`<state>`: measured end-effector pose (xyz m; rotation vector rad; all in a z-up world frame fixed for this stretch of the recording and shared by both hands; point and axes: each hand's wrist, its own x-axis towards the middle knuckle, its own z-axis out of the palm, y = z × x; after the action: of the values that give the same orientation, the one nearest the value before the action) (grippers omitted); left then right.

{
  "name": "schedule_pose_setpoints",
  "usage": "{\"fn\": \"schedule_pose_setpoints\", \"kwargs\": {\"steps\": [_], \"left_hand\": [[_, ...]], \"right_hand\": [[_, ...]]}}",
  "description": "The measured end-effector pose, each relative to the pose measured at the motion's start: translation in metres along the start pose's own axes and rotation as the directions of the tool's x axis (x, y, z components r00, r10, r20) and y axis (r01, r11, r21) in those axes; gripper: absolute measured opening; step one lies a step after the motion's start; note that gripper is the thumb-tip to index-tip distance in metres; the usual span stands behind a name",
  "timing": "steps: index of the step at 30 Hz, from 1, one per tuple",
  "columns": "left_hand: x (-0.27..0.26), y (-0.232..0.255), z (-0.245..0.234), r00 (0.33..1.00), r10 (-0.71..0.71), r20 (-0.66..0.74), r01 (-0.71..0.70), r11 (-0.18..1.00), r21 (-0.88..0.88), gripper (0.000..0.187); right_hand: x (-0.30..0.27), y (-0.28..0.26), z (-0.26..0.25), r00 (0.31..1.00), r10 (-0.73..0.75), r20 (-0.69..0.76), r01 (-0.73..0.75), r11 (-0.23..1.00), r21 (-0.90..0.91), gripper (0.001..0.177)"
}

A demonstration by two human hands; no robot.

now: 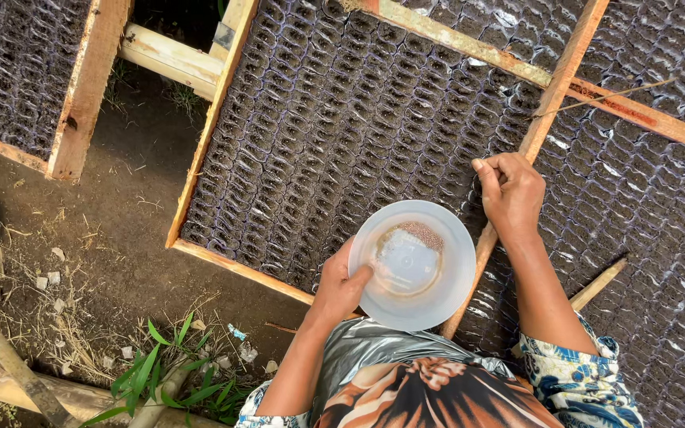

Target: The person uses a wooden stick to poke holes in a soil-filled seed tray. They then take seeds from a white bowl and place them into the holes. Finally, the person uses a green scoop to cover the seeds with soil.

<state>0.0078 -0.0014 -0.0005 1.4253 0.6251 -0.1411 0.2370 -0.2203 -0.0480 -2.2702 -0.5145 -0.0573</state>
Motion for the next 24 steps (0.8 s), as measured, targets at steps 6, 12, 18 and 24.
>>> {"fn": "schedule_pose_setpoints", "kwargs": {"steps": [6,12,18,24], "left_hand": [[0.013,0.015,0.004,0.999,0.011,0.031,-0.011,1.0,-0.001,0.053],[0.027,0.006,0.001,0.999,-0.003,0.046,0.003,1.0,-0.001,0.054],[0.042,0.011,-0.001,0.994,-0.048,0.101,0.05,0.999,-0.019,0.055],[0.053,0.025,-0.001,0.99,-0.046,0.132,0.042,0.998,0.036,0.055]], "right_hand": [[0.005,0.0,0.001,0.998,-0.017,0.053,0.018,0.999,-0.028,0.017],[0.007,-0.029,-0.025,0.997,-0.007,0.077,0.01,0.999,-0.046,0.01],[0.0,-0.114,-0.06,0.841,-0.069,0.536,0.192,0.965,-0.177,0.016],[-0.013,-0.087,-0.041,0.781,-0.143,0.608,0.391,0.871,-0.299,0.023]]}}
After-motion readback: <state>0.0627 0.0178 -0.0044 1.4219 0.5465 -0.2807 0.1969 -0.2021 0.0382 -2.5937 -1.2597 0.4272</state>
